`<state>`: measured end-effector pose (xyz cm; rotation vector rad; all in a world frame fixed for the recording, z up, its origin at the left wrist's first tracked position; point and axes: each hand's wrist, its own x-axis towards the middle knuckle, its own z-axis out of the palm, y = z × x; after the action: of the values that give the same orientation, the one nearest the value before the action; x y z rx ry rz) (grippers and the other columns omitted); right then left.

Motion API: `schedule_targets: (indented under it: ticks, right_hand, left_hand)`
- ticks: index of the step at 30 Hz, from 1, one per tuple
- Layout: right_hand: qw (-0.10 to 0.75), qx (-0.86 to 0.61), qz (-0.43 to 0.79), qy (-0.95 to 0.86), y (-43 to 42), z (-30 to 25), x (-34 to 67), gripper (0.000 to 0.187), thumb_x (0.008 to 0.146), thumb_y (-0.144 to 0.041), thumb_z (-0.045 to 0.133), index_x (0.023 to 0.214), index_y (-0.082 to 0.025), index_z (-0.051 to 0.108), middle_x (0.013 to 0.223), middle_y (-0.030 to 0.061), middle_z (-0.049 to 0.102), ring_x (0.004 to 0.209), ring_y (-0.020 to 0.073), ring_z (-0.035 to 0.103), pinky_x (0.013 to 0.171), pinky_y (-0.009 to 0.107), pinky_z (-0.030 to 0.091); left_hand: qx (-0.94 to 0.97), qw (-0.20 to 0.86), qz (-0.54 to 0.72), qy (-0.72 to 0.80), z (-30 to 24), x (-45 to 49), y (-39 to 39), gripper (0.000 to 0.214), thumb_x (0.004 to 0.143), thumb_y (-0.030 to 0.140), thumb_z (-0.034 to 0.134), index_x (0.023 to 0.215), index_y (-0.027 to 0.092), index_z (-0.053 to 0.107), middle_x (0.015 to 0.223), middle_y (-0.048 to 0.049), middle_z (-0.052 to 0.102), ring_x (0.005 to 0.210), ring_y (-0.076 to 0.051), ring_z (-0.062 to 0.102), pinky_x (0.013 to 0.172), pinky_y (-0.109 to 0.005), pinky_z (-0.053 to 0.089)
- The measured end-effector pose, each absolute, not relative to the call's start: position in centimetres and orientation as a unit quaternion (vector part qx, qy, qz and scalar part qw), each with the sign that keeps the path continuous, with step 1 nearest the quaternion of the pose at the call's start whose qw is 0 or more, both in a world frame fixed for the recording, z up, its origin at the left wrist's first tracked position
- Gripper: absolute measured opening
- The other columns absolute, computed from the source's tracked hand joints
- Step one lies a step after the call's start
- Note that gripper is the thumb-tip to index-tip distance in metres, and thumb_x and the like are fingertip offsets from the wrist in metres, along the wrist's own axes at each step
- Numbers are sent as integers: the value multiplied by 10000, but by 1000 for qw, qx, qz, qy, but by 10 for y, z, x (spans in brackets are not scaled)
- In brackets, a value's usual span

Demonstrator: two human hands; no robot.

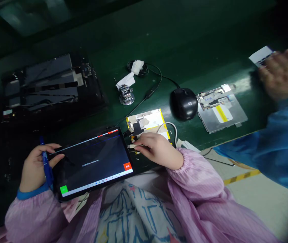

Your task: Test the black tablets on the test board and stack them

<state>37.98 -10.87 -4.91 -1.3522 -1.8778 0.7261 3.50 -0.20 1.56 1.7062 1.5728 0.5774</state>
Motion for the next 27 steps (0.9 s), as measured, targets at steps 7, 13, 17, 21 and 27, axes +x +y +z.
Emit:
schedule_targets:
  ticks: [7,13,17,21,27]
  right_hand:
    - [360,-503,283,-733,-108,-50,382,124,909,-189,560,883,-166,679,798,67,684,752,180,620,666,299,507]
    - [355,-475,284,-754,-105,-50,384,156,925,-197,546,879,-154,688,779,71,671,741,177,609,667,297,487]
    - [314,-475,267,-777,-100,-45,383,171,928,-180,528,880,-154,690,766,66,661,725,179,587,654,301,459]
    - [316,-471,262,-781,-104,-47,375,177,933,-181,516,872,-155,680,774,65,661,721,173,596,653,293,458]
    - [333,-501,221,-767,-116,-48,366,185,935,-185,504,897,-142,679,765,77,660,694,180,585,617,308,444]
  left_hand:
    - [687,362,206,595,14,32,-2,548,332,157,732,780,397,528,935,-58,652,1053,-495,524,916,-713,352]
    - [692,357,203,593,14,33,-3,505,378,175,718,775,407,509,981,-55,635,1040,-481,529,912,-708,343]
    - [702,357,204,582,13,31,-2,470,420,234,731,800,417,522,989,-52,641,1074,-471,521,893,-698,358]
    - [691,350,216,595,8,26,-1,269,589,363,701,769,360,502,981,-46,645,1009,-387,578,889,-628,415]
    - [683,326,230,612,1,16,2,323,634,330,749,728,223,459,915,-23,656,870,-240,631,865,-461,502]
